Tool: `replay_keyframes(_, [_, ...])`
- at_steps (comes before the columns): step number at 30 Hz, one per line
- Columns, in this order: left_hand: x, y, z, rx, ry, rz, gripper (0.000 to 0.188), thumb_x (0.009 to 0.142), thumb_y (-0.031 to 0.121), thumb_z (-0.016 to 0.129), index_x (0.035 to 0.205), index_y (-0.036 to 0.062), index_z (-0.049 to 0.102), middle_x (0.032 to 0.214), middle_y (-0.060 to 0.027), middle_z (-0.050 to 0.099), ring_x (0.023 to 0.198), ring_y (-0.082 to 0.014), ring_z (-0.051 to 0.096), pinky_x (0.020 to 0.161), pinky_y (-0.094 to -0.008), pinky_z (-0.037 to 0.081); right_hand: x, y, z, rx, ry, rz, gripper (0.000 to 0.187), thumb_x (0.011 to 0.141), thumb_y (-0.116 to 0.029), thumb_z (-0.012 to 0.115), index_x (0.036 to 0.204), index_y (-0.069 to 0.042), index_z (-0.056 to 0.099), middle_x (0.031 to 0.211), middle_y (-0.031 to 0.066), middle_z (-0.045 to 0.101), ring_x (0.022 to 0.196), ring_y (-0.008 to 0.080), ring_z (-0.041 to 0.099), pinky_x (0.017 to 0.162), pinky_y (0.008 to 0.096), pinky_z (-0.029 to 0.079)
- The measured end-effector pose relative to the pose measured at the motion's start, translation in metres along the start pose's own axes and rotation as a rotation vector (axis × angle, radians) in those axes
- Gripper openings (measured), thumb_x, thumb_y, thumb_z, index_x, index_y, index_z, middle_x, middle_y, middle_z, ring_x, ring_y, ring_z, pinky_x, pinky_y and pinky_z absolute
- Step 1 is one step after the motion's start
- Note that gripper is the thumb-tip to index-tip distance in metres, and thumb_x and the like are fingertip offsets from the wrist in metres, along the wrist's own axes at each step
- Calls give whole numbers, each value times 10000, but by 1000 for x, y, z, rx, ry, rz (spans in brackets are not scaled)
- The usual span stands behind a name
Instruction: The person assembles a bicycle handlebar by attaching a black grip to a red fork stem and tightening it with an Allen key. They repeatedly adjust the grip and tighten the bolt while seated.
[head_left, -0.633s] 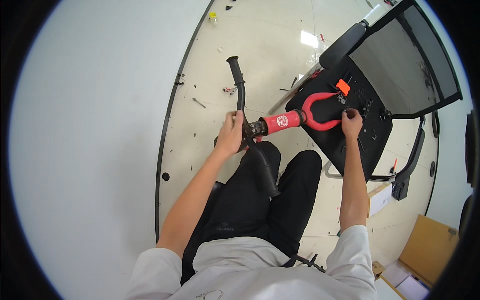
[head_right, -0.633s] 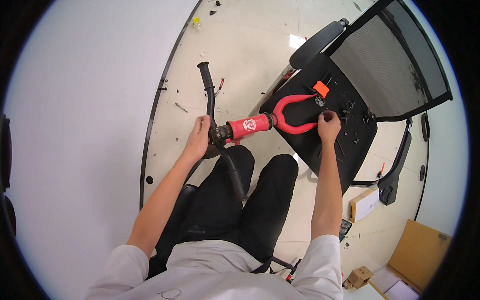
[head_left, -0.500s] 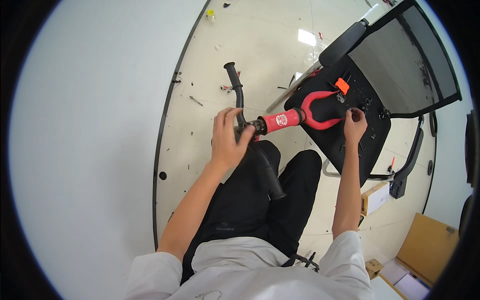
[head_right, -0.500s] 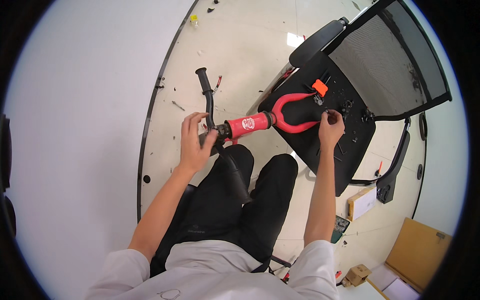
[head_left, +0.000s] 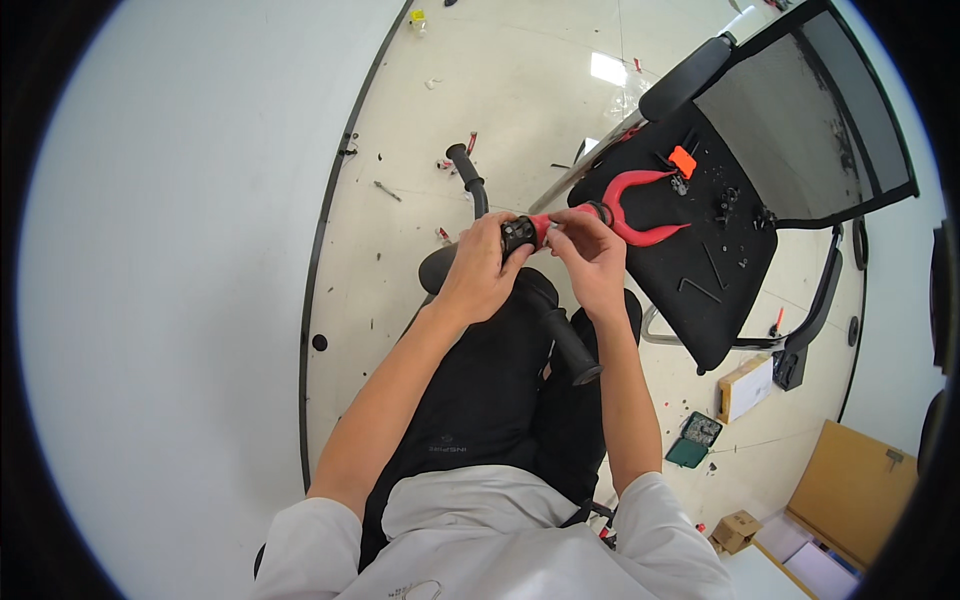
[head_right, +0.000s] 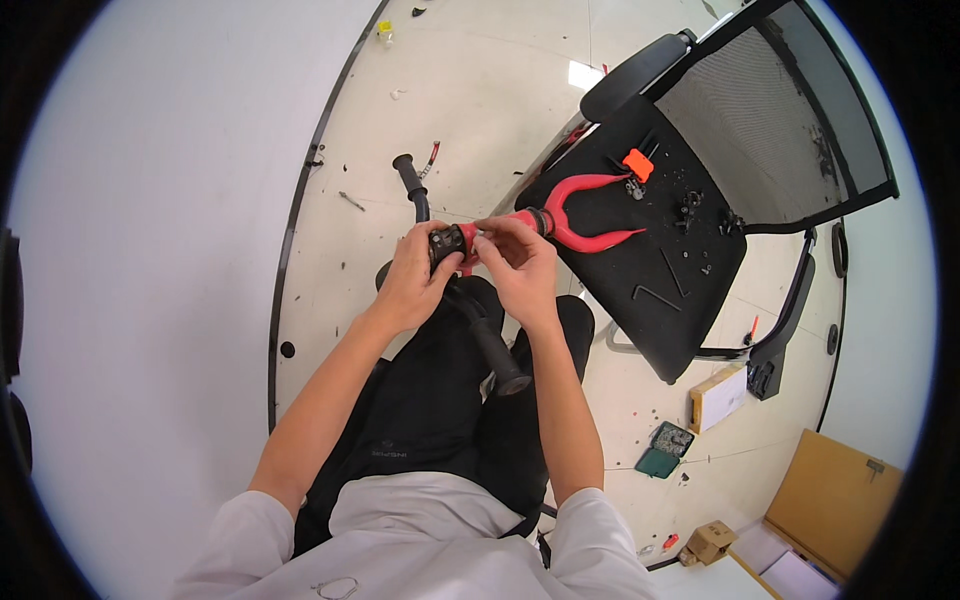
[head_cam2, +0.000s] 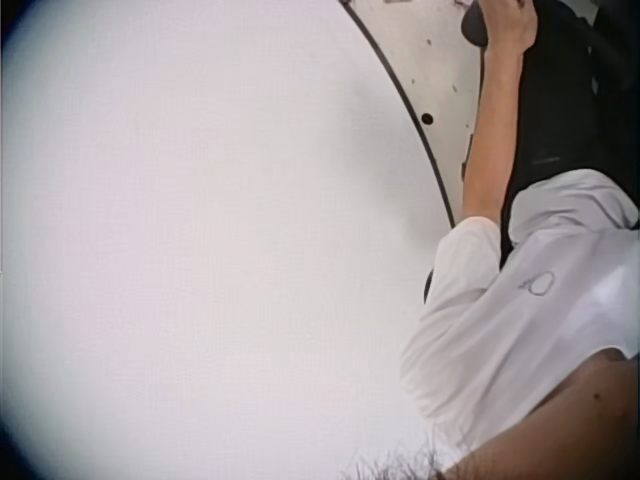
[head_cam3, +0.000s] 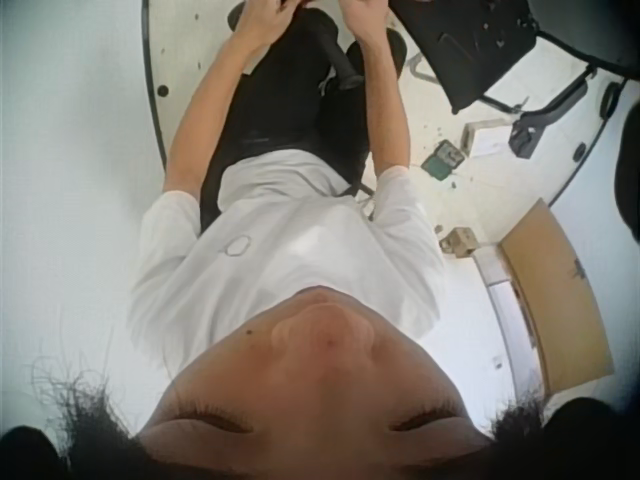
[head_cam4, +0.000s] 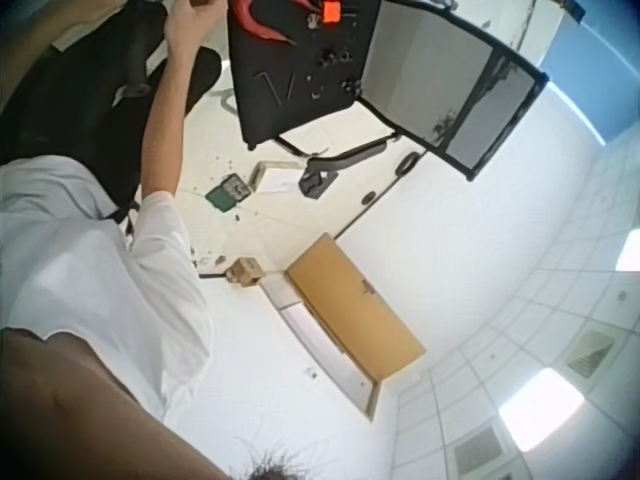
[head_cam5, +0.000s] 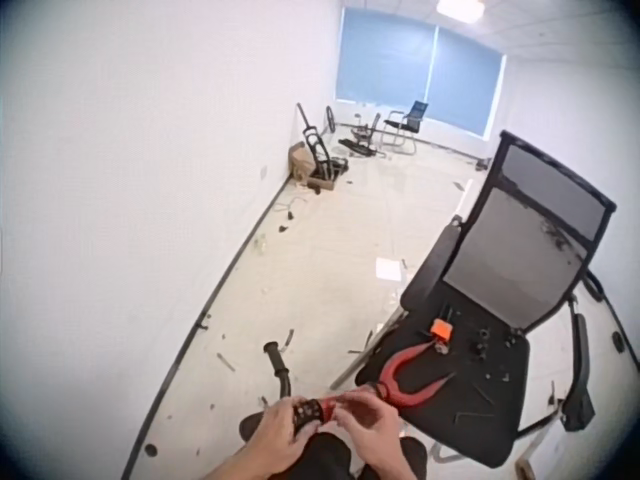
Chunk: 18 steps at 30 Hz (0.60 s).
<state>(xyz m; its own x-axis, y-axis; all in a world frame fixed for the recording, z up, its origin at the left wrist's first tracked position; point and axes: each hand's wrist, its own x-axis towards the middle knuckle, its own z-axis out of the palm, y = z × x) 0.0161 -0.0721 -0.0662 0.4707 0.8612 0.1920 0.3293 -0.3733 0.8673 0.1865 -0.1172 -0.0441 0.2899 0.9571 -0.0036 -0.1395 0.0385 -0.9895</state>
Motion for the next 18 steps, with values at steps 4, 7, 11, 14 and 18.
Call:
replay_keyframes(4, [2,1,-4,6,-74,-54,412,965,215,621,1285,8,466,1167,-216,595,1065,-399,554,962,-469,427,-7,1,6,-203,78,-110,144,867,19,722,1004,37,682,953,79,722,845,123,693,792,286,560])
replay_keyframes(7, [3,0,-5,11,-78,-51,414,953,205,631,1283,15,469,1162,-214,594,1051,-405,560,950,-464,437,-13,-2,9,-426,116,-177,131,831,9,755,946,23,694,900,74,731,818,131,702,770,287,554])
replay_keyframes(11, [3,5,-8,-22,-56,-54,398,909,171,661,1237,4,510,1143,-209,604,1042,-404,579,927,-464,446,-15,-6,11,-657,78,-378,115,790,30,778,871,20,696,893,85,735,827,156,705,778,283,549])
replay_keyframes(14, [4,10,-13,-11,-25,-32,378,874,136,679,1201,-4,553,1141,-193,610,1033,-389,593,918,-451,462,-15,-10,11,-730,39,-445,134,760,19,795,817,9,675,862,90,716,779,204,702,726,303,548])
replay_keyframes(18, [3,9,-11,-42,44,30,368,838,81,688,1181,-2,586,1145,-163,612,1020,-367,606,888,-421,500,-10,-15,11,-808,-50,-464,177,757,-30,812,812,0,646,847,88,682,728,245,682,663,338,540])
